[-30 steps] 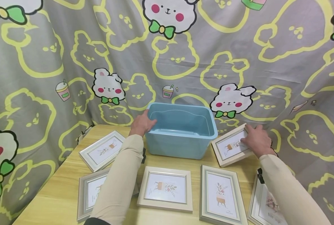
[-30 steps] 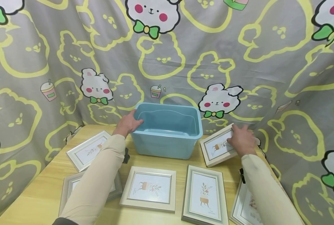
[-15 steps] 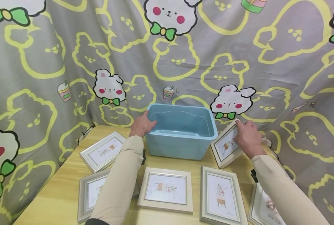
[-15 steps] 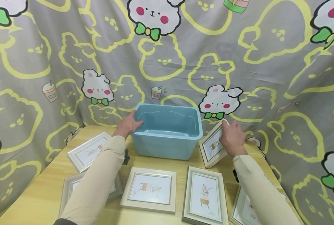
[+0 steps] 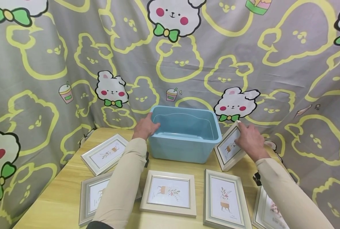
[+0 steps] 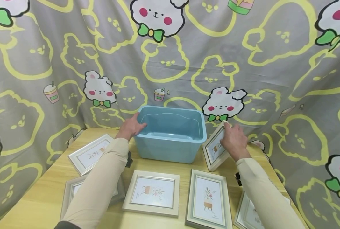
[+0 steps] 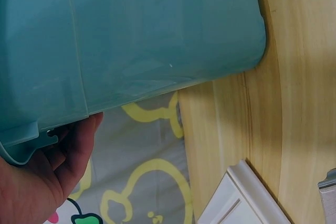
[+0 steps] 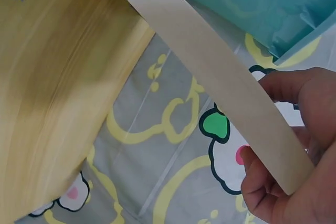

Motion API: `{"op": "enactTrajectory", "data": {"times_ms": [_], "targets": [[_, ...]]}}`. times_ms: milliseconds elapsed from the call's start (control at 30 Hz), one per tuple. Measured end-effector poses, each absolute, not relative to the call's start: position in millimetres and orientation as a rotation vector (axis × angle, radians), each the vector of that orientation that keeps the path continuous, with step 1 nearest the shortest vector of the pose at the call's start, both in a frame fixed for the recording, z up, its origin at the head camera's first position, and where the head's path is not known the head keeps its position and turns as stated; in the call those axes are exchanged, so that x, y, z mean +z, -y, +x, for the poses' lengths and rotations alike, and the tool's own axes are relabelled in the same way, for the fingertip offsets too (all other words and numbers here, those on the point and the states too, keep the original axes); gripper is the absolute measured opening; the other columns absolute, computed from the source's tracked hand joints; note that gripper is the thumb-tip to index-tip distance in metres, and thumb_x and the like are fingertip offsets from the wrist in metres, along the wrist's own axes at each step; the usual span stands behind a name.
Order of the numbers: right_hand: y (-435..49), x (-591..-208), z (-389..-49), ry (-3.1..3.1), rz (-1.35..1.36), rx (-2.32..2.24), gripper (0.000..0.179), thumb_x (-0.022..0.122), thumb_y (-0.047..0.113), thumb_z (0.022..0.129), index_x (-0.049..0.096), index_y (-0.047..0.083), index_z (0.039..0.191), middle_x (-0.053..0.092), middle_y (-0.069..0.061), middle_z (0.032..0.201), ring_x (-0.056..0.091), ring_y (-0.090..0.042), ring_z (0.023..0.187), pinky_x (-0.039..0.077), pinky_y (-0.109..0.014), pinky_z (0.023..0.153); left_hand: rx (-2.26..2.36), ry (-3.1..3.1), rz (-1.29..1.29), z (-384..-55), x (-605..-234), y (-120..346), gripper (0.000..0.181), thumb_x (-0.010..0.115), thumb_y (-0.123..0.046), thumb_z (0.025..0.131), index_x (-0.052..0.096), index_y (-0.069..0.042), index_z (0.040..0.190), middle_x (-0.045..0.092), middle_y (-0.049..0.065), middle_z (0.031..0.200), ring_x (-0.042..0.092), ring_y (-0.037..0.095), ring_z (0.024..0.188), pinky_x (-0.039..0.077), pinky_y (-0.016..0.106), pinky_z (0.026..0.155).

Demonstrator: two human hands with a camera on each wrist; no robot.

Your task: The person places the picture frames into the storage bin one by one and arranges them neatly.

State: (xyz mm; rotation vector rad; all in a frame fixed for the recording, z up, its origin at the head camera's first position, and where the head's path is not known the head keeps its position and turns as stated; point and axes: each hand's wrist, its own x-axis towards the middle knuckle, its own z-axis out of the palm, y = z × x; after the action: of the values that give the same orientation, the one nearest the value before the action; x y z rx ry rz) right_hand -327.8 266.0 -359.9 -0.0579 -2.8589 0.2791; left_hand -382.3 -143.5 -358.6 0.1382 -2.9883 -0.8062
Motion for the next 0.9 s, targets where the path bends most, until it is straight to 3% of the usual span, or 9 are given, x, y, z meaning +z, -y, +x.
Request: {"op": "enactTrajectory", "data": {"times_ms": [200, 367, 533, 767, 900], "targets": [[-266, -353, -328, 2.904, -0.091, 0.388, 0.070, 0.065, 0.024, 0.083, 0.038, 0.006, 0.145, 0.048, -0.030, 0.113, 0.054, -0.043, 0.087, 0.044, -0.046, 0.055, -0.778, 2.986, 0.145, -382, -358, 143, 0.078, 0.052, -0.053, 0.089, 0.022, -0.023, 0.154, 0.054, 0.023, 0.136, 0.057, 0.036, 0.117, 0.047, 0.049, 0.096], [-268, -347, -330, 2.946, -0.028, 0.457, 0.066, 0.058, 0.027, 0.088, 0.036, 0.004, 0.146, 0.053, -0.032, 0.123, 0.057, -0.043, 0.096, 0.050, -0.053, 0.069, -0.779, 2.989, 0.154, -383, -358, 143, 0.077, 0.053, -0.052, 0.089, 0.023, -0.023, 0.154, 0.054, 0.022, 0.136, 0.058, 0.036, 0.117, 0.047, 0.049, 0.095], [-268, -342, -332, 2.998, -0.027, 0.574, 0.065, 0.053, 0.029, 0.092, 0.033, 0.004, 0.149, 0.048, -0.035, 0.132, 0.054, -0.047, 0.106, 0.047, -0.058, 0.082, -0.777, 2.995, 0.153, -383, -358, 142, 0.077, 0.052, -0.052, 0.089, 0.022, -0.023, 0.154, 0.056, 0.022, 0.134, 0.059, 0.034, 0.111, 0.048, 0.048, 0.092], [-268, -340, -334, 3.027, -0.071, 0.693, 0.065, 0.050, 0.026, 0.092, 0.028, 0.008, 0.151, 0.048, -0.035, 0.126, 0.055, -0.043, 0.099, 0.050, -0.039, 0.064, -0.796, 2.990, 0.141, -383, -359, 143, 0.078, 0.053, -0.052, 0.089, 0.022, -0.023, 0.154, 0.055, 0.022, 0.135, 0.059, 0.036, 0.113, 0.048, 0.049, 0.094], [-267, -342, -335, 3.031, -0.095, 0.745, 0.065, 0.048, 0.026, 0.093, 0.027, 0.010, 0.152, 0.048, -0.034, 0.126, 0.056, -0.043, 0.100, 0.051, -0.036, 0.063, -0.795, 2.981, 0.142, -382, -359, 143, 0.078, 0.053, -0.052, 0.089, 0.023, -0.023, 0.154, 0.054, 0.022, 0.136, 0.057, 0.037, 0.118, 0.048, 0.050, 0.095]]}}
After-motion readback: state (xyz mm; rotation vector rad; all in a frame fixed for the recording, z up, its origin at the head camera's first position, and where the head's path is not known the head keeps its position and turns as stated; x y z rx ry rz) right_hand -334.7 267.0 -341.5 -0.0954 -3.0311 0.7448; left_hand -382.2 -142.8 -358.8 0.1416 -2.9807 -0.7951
